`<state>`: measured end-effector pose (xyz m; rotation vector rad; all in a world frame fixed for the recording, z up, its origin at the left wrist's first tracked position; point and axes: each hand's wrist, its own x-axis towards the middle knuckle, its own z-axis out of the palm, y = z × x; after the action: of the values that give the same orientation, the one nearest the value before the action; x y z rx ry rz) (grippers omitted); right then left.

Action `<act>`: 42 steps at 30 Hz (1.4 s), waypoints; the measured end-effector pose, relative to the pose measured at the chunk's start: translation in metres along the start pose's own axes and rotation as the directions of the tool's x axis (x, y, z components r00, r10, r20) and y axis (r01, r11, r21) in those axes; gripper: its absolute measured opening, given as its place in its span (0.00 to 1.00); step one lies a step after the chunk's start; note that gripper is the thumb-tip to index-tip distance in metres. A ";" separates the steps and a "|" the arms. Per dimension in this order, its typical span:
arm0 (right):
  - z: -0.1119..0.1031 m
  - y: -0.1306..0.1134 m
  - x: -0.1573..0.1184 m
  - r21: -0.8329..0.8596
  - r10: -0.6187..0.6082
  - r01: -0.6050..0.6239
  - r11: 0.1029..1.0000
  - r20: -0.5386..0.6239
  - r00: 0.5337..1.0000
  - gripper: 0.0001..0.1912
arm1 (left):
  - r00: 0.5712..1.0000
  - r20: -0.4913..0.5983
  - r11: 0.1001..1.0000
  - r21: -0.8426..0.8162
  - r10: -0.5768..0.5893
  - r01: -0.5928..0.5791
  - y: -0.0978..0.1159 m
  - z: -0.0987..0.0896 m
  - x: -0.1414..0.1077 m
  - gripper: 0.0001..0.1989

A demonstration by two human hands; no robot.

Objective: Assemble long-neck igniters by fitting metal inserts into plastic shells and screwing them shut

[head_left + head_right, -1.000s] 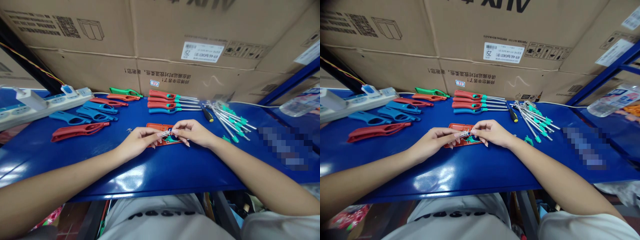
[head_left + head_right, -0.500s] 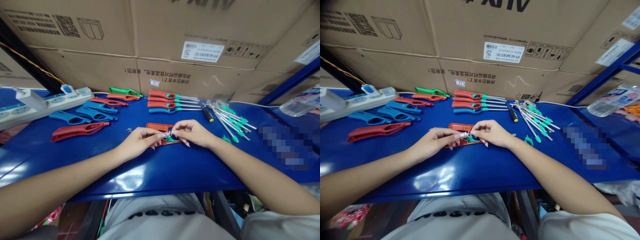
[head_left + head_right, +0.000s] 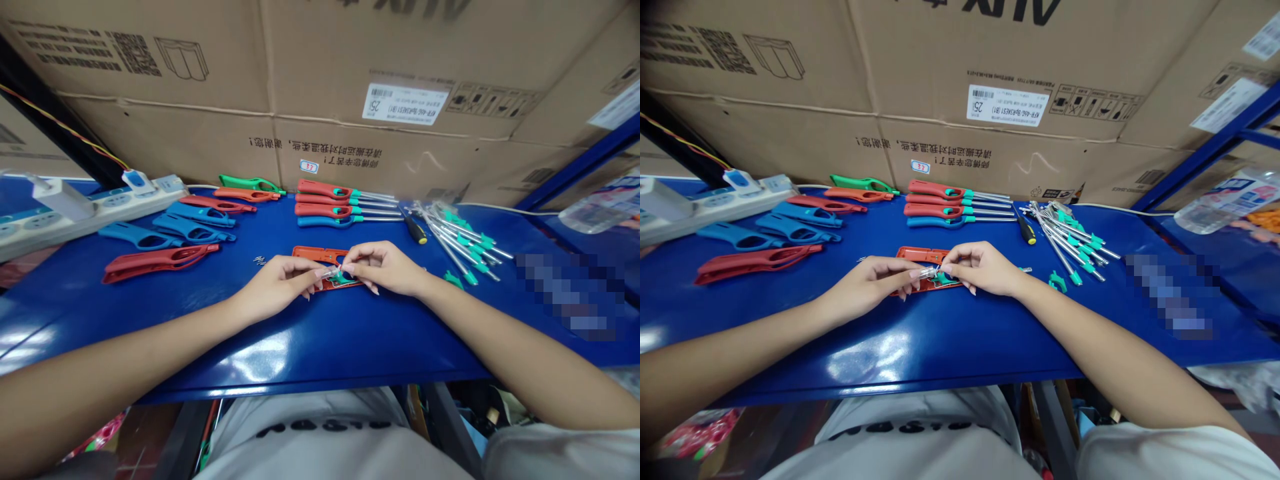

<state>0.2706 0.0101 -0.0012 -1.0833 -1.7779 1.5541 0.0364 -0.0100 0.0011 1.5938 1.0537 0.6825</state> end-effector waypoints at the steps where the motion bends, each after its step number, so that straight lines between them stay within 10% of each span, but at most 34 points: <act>1: 0.000 0.000 0.000 -0.001 -0.001 0.001 1.000 0.000 1.000 0.19 | 1.000 -0.001 1.000 0.000 0.001 -0.001 0.000 0.000 0.000 0.17; 42: 0.004 -0.001 0.000 0.005 -0.021 0.021 1.000 -0.048 0.999 0.21 | 1.000 0.002 1.000 0.008 -0.005 0.005 -0.001 0.002 0.000 0.13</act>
<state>0.2671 0.0080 -0.0010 -1.0873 -1.7469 1.5072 0.0380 -0.0112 -0.0006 1.5978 1.0598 0.6736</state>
